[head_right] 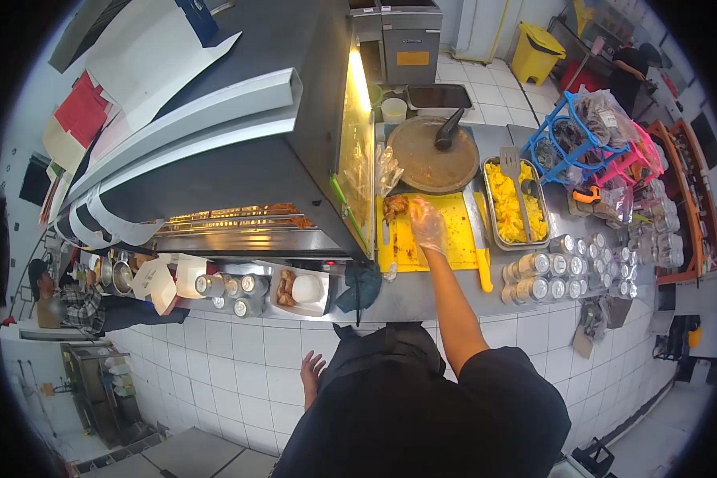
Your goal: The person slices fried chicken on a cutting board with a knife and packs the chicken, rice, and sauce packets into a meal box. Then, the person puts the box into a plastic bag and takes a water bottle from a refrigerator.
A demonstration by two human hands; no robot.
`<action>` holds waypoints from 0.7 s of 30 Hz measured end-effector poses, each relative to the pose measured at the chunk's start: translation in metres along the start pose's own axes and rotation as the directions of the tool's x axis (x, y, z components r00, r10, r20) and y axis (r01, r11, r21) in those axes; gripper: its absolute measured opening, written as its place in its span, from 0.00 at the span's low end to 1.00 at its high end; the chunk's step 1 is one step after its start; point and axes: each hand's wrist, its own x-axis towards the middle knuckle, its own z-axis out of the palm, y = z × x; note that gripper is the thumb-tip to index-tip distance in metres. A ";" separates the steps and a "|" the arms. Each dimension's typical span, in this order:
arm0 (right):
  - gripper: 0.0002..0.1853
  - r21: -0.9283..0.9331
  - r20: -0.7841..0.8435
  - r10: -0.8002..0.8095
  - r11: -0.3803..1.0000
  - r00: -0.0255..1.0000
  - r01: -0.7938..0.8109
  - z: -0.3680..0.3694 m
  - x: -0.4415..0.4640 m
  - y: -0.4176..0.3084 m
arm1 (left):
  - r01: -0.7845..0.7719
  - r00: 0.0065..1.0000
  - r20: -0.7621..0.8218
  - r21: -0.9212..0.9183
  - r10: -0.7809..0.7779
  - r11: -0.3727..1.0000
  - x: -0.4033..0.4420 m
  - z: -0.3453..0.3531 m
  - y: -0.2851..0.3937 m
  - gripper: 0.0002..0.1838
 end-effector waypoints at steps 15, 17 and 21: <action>0.16 -0.213 0.296 -0.291 0.908 0.910 0.360 0.016 0.029 -0.055 | -0.205 0.977 0.125 0.294 0.175 0.934 -0.050 -0.041 -0.034 0.23; 0.14 -0.170 0.245 -0.285 0.928 0.927 0.330 0.013 0.029 -0.059 | -0.226 0.973 0.097 0.210 0.210 0.951 -0.014 -0.082 -0.095 0.23; 0.15 -0.155 0.239 -0.255 0.943 0.937 0.296 0.022 0.030 -0.055 | -0.177 0.979 -0.078 0.141 0.189 0.974 -0.010 -0.093 -0.130 0.23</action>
